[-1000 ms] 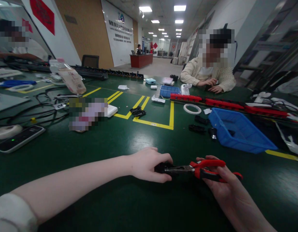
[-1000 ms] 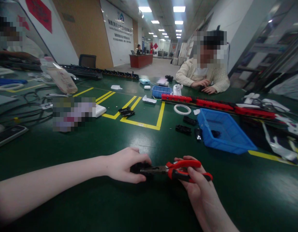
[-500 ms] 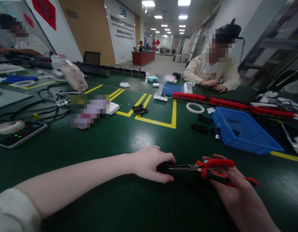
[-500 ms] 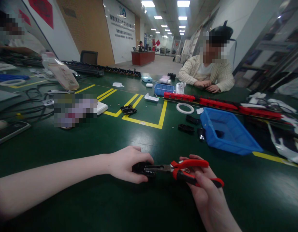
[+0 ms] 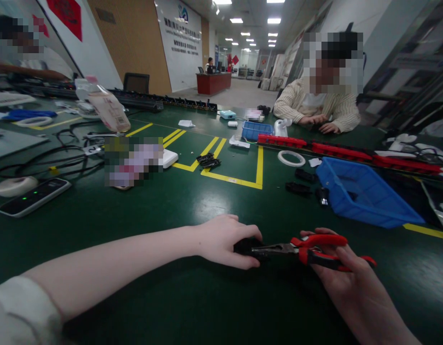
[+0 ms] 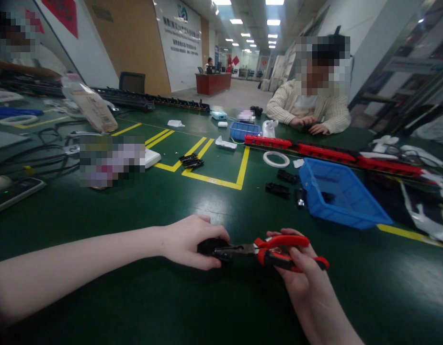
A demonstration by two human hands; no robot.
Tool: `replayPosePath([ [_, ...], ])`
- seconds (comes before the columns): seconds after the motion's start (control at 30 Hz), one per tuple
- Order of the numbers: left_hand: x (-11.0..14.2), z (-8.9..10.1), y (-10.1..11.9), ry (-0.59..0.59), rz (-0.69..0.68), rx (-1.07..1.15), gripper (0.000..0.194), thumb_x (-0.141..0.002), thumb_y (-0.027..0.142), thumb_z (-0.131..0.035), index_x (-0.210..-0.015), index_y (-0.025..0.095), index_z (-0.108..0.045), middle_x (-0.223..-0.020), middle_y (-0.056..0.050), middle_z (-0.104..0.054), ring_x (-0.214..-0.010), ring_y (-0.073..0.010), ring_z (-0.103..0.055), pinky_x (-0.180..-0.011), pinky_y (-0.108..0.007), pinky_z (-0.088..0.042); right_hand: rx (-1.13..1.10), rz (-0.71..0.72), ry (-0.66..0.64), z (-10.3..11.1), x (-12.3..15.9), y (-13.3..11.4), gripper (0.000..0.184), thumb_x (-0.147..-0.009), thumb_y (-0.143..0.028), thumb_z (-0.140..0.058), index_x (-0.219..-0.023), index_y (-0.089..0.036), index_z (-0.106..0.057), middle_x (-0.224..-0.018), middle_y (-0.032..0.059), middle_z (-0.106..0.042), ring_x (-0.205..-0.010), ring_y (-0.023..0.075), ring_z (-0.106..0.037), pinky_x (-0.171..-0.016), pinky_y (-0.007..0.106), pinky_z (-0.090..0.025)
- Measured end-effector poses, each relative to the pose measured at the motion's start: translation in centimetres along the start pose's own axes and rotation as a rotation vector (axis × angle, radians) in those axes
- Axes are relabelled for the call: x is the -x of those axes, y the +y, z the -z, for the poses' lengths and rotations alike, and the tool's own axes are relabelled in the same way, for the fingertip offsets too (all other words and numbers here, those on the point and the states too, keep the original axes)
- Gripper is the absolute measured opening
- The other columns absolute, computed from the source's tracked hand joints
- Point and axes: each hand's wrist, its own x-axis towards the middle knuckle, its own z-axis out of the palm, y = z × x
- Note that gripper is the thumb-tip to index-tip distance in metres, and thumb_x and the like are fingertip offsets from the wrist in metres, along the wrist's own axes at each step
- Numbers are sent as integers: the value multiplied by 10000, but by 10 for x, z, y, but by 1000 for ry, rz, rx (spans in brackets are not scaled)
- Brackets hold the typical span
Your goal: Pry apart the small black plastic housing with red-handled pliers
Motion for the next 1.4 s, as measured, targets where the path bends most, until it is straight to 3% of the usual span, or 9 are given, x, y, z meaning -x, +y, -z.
replayPosePath([
  [0.13,-1,1,1,3,-24,2,477,-879,437,-598,-1245,144,-512,-968,-34,-700,-695,-142,-616,-741,-282,-424,-8,-12,7,-2,2,-2,375,-619,-341,-732,-970,-249,-636,-1029,31,-704,-1062,282,-629,-1001,486,-457],
  [0.27,-1,0,1,16,-43,-10,422,-872,430,-611,-1191,160,-548,-988,-26,-702,-727,-151,-624,-722,-282,-408,3,-28,32,-2,2,-2,407,-587,-331,-755,-968,-251,-636,-1011,16,-711,-1058,280,-633,-1018,497,-444],
  [0.4,-1,0,1,24,-35,1,408,-876,423,-609,-1176,152,-554,-959,-21,-696,-720,-140,-619,-721,-274,-407,4,-65,51,2,-1,1,460,-596,-334,-764,-1023,-228,-627,-1033,32,-715,-1101,258,-619,-1043,421,-435],
  [0.57,-1,1,1,15,-46,31,476,-848,422,-653,-1220,155,-522,-1062,-39,-683,-820,-155,-642,-748,-274,-415,17,-106,54,7,-6,2,506,-621,-302,-755,-1097,-219,-604,-1094,37,-706,-1115,233,-614,-988,332,-483],
  [0.7,-2,1,0,7,-35,-15,425,-863,429,-633,-1173,155,-534,-998,-30,-690,-755,-153,-634,-733,-279,-421,-1,-99,59,7,-6,3,511,-616,-281,-758,-1099,-217,-602,-1098,38,-705,-1109,230,-617,-985,330,-483],
  [0.93,-2,-2,0,8,-39,-104,392,-879,427,-615,-1145,163,-501,-983,-28,-693,-706,-151,-627,-748,-293,-434,-5,-64,53,1,1,5,416,-624,-297,-743,-1016,-225,-626,-1041,35,-719,-1110,273,-615,-1011,420,-468],
  [1.4,-3,0,3,-2,-4,-123,392,-880,458,-601,-1119,162,-512,-910,-21,-684,-651,-151,-597,-711,-293,-441,-31,-74,42,6,-3,4,442,-628,-266,-738,-1044,-217,-599,-1054,29,-708,-1110,245,-615,-973,370,-504],
])
